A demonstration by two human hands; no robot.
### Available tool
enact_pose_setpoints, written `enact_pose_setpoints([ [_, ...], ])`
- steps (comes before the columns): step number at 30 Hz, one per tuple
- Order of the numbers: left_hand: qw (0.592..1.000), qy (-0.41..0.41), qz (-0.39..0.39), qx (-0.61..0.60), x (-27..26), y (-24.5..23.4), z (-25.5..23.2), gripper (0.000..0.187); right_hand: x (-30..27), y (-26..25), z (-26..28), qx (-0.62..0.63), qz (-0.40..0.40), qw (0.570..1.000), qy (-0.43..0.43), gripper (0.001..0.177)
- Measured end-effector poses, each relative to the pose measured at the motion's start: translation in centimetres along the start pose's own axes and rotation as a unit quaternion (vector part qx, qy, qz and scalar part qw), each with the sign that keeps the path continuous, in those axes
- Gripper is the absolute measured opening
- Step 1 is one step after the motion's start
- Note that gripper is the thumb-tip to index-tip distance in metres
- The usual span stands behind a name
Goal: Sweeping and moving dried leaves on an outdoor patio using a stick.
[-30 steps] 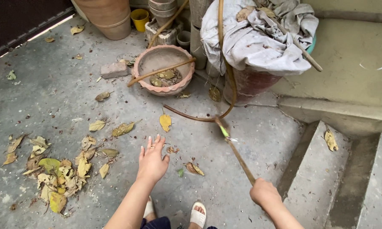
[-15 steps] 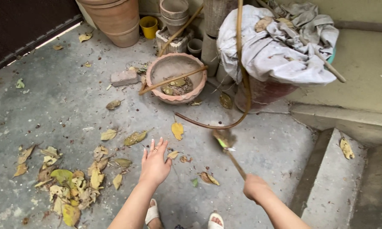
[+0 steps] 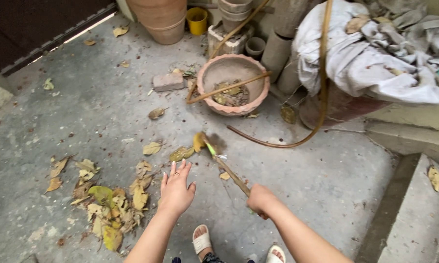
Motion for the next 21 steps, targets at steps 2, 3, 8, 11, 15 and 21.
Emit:
enact_pose_setpoints([
  [2, 1.0, -0.003, -0.002, -0.006, 0.0, -0.5, 1.7, 0.068, -1.1, 0.0, 1.1, 0.051, 0.009, 0.999, 0.002, 0.025],
  [3, 1.0, -0.003, -0.002, -0.012, 0.0, -0.7, 2.3, 0.069, -1.8, -0.2, 1.5, 0.104, 0.017, 0.994, 0.006, 0.027],
  [8, 1.0, 0.002, 0.018, -0.007, 0.6, -0.4, 3.6, 0.069, -6.4, -1.2, 1.5, 0.063, -0.011, 0.998, 0.029, 0.032],
  [11, 0.999, 0.013, 0.031, -0.012, 1.0, 0.0, 3.2, 0.069, -8.5, -2.1, 0.5, 0.033, -0.034, 0.996, 0.071, 0.036],
  [15, 0.998, 0.046, 0.039, -0.004, 2.1, 0.1, 1.5, 0.068, 0.6, 0.8, -10.7, -0.089, -0.137, 0.984, 0.065, 0.033],
  [21, 0.996, 0.067, 0.058, -0.012, 2.7, 0.4, -0.3, 0.066, -6.2, -1.2, -14.9, -0.079, -0.119, 0.972, 0.186, 0.032],
])
Point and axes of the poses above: each hand's wrist, its own x-axis towards the middle knuckle, its own y-axis out of the palm, z = x × y, the point moved 6 cm from there along x, towards the middle knuckle, and after that the axes turned 1 degree about y, right-handed, at the moved point
